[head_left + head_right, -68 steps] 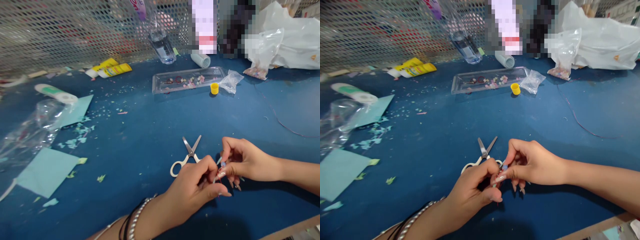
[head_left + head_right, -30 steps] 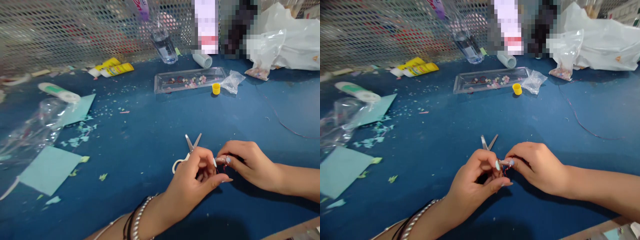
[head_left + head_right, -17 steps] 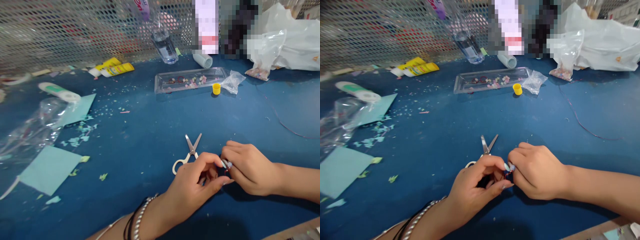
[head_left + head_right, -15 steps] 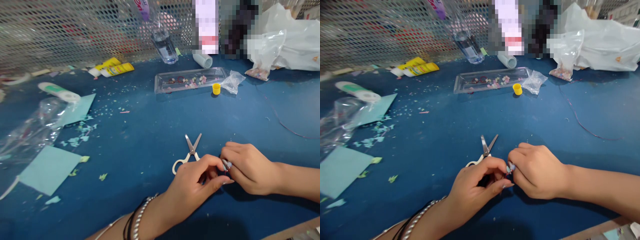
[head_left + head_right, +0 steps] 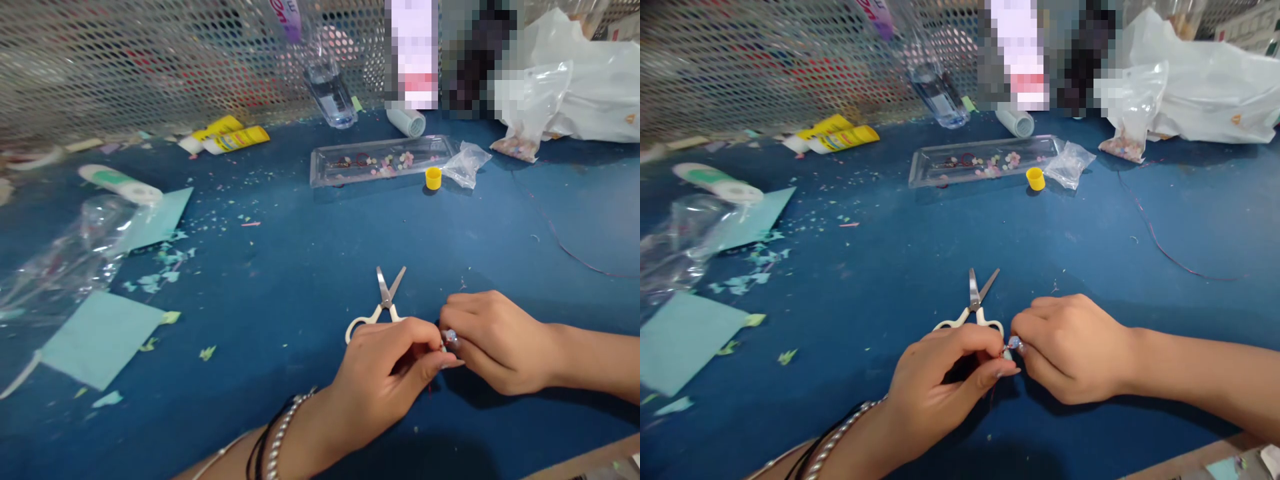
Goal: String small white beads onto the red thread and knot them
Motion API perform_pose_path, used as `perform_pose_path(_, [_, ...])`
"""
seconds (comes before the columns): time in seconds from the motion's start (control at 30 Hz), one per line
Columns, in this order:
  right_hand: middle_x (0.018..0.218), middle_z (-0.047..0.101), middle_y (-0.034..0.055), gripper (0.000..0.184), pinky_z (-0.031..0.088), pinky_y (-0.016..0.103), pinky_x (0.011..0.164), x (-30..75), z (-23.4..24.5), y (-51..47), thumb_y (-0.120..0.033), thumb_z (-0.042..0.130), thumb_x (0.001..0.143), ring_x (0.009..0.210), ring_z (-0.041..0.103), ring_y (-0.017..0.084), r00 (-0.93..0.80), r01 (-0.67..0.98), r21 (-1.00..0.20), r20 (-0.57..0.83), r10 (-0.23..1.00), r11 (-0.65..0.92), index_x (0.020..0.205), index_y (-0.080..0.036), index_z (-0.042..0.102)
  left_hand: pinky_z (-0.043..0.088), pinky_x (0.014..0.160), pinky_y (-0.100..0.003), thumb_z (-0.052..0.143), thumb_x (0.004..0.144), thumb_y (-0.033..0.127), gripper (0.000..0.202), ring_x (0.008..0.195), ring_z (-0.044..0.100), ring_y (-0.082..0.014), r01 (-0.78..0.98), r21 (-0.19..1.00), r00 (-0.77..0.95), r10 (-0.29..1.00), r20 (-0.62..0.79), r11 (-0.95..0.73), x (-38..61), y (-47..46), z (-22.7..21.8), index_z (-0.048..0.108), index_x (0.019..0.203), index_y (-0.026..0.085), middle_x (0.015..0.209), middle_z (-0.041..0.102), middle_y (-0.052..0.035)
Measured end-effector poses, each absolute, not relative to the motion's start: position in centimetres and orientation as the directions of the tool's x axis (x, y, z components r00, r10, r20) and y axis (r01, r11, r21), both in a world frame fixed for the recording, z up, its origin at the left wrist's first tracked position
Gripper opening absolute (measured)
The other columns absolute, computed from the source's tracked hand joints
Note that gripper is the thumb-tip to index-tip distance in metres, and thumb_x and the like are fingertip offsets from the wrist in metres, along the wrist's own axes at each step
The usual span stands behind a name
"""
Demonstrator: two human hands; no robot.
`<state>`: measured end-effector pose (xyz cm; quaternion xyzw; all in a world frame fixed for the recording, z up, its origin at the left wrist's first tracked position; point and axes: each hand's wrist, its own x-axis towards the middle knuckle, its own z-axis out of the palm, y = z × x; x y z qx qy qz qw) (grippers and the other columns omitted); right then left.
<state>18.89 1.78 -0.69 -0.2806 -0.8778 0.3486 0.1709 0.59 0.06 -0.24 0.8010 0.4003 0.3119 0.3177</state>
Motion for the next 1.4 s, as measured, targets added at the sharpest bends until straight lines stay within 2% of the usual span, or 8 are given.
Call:
perform_pose_path(0.2, [0.064, 0.044, 0.0011, 0.018, 0.032, 0.027, 0.056, 18.99, -0.70, 1.83, -0.012, 0.030, 0.085, 0.059, 0.036, 0.014, -0.787, 0.334, -0.740, 0.123, 0.605, 0.584, 0.069, -0.020, 0.034, 0.034, 0.040, -0.016, 0.052, 0.086, 0.036, 0.024, 0.037, 0.044, -0.0063, 0.504, 0.780, 0.427, 0.892, 0.147, -0.370, 0.48, 0.22, -0.37, 0.055, 0.070, 0.019, 0.044, 0.050, 0.0070])
perform_pose_path(0.4, [0.063, 0.038, -0.0015, 0.019, 0.029, 0.025, 0.055, 19.04, -0.40, 1.92, -0.013, 0.029, 0.087, 0.056, 0.031, 0.012, -0.754, 0.311, -0.811, 0.107, 0.648, 0.496, 0.069, -0.020, 0.029, 0.037, 0.042, -0.015, 0.053, 0.086, 0.038, 0.023, 0.040, 0.048, -0.0066, 0.406, 0.884, 0.416, 0.908, 0.047, -0.232, 0.51, 0.62, -0.58, 0.055, 0.074, 0.018, 0.048, 0.053, 0.0067])
perform_pose_path(0.53, [0.060, 0.035, -0.0030, 0.022, 0.027, 0.024, 0.054, 19.04, -0.30, 1.93, -0.016, 0.028, 0.090, 0.053, 0.029, 0.011, -0.706, 0.333, -0.857, 0.051, 0.706, 0.394, 0.068, -0.020, 0.026, 0.038, 0.044, -0.015, 0.054, 0.086, 0.030, 0.015, 0.044, 0.048, -0.0064, 0.371, 0.911, 0.401, 0.916, 0.017, -0.179, 0.53, 0.78, -0.57, 0.057, 0.076, 0.018, 0.053, 0.056, 0.0061])
perform_pose_path(0.7, [0.060, 0.034, -0.0028, 0.021, 0.026, 0.025, 0.054, 19.02, -0.41, 1.97, -0.016, 0.029, 0.088, 0.053, 0.029, 0.011, -0.718, 0.330, -0.849, 0.060, 0.694, 0.414, 0.068, -0.020, 0.024, 0.036, 0.046, -0.015, 0.057, 0.083, 0.021, 0.011, 0.050, 0.045, -0.0052, 0.353, 0.905, 0.410, 0.909, 0.077, -0.235, 0.72, 0.73, -0.45, 0.053, 0.073, 0.018, 0.066, 0.050, 0.0051])
perform_pose_path(0.97, [0.060, 0.033, -0.0031, 0.021, 0.026, 0.024, 0.054, 18.88, -0.41, 2.09, -0.014, 0.030, 0.086, 0.053, 0.029, 0.011, -0.727, 0.324, -0.845, 0.065, 0.684, 0.425, 0.068, -0.020, 0.023, 0.035, 0.049, -0.018, 0.049, 0.085, 0.013, 0.010, 0.053, 0.040, -0.0068, 0.359, 0.888, 0.461, 0.882, 0.099, -0.288, 0.66, 0.56, -0.50, 0.046, 0.078, 0.020, 0.070, 0.045, 0.0046])
perform_pose_path(1.07, [0.060, 0.033, -0.0028, 0.020, 0.026, 0.024, 0.053, 18.94, -0.42, 2.08, -0.015, 0.030, 0.086, 0.053, 0.029, 0.011, -0.733, 0.327, -0.836, 0.071, 0.676, 0.442, 0.068, -0.020, 0.024, 0.040, 0.066, -0.024, 0.049, 0.084, 0.010, 0.011, 0.068, 0.048, -0.0112, 0.395, 0.833, 0.450, 0.872, 0.191, -0.386, 0.64, 0.47, -0.49, 0.047, 0.080, 0.020, 0.075, 0.050, 0.0022])
perform_pose_path(1.17, [0.061, 0.036, -0.0018, 0.018, 0.028, 0.025, 0.055, 19.02, -0.47, 2.07, -0.016, 0.029, 0.086, 0.054, 0.031, 0.012, -0.750, 0.336, -0.822, 0.063, 0.659, 0.461, 0.068, -0.020, 0.026, 0.037, 0.081, -0.031, 0.050, 0.081, 0.007, 0.014, 0.083, 0.050, -0.0151, 0.437, 0.776, 0.444, 0.859, 0.255, -0.456, 0.66, 0.38, -0.46, 0.048, 0.081, 0.020, 0.085, 0.054, -0.0001])
perform_pose_path(1.4, [0.062, 0.038, -0.0016, 0.017, 0.028, 0.025, 0.056, 19.02, -0.53, 1.92, -0.013, 0.031, 0.084, 0.055, 0.031, 0.012, -0.760, 0.324, -0.806, 0.090, 0.643, 0.495, 0.069, -0.020, 0.028, 0.039, 0.075, -0.030, 0.049, 0.079, 0.005, 0.016, 0.077, 0.050, -0.0138, 0.383, 0.825, 0.439, 0.868, 0.233, -0.415, 0.86, 0.47, -0.37, 0.046, 0.076, 0.020, 0.080, 0.053, 0.0008])
